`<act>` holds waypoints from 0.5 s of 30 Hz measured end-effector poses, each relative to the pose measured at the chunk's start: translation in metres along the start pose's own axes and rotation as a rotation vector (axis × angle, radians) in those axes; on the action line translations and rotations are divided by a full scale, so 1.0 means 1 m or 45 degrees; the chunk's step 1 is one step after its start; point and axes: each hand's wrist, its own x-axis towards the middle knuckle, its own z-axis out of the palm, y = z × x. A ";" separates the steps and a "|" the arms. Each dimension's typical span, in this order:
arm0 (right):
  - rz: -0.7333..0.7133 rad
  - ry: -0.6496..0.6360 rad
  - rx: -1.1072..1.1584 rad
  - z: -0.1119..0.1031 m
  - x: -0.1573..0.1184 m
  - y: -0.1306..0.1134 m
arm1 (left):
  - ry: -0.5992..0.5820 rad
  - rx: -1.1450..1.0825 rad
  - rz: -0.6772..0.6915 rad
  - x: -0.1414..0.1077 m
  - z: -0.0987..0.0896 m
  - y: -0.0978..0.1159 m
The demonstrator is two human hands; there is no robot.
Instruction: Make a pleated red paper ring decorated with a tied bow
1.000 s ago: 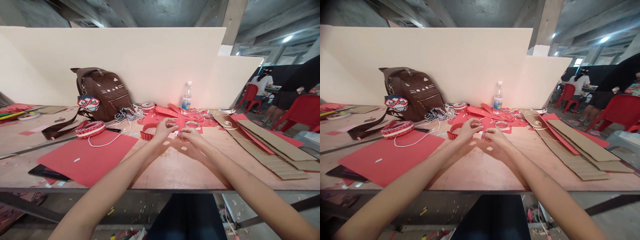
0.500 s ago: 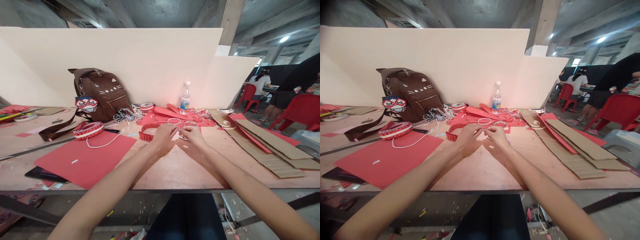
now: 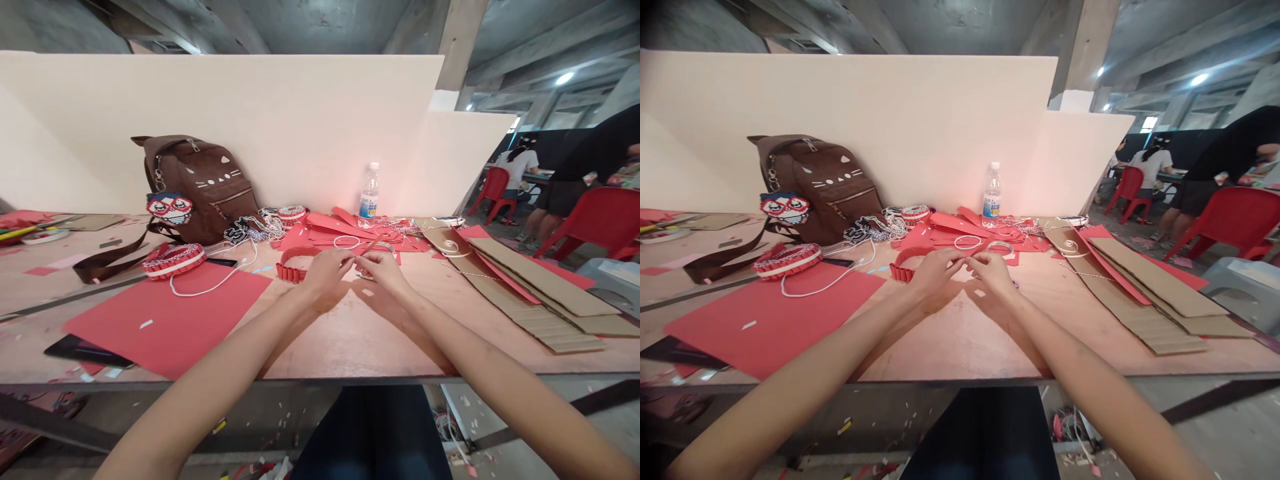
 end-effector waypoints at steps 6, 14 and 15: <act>-0.085 -0.011 -0.071 -0.002 0.006 0.008 | -0.029 -0.057 -0.053 -0.001 -0.002 0.003; -0.311 -0.008 -0.498 -0.004 0.002 -0.002 | -0.068 -0.185 -0.155 0.002 -0.003 0.000; -0.315 -0.017 -0.498 -0.004 0.002 -0.002 | -0.069 -0.202 -0.160 0.002 -0.004 0.000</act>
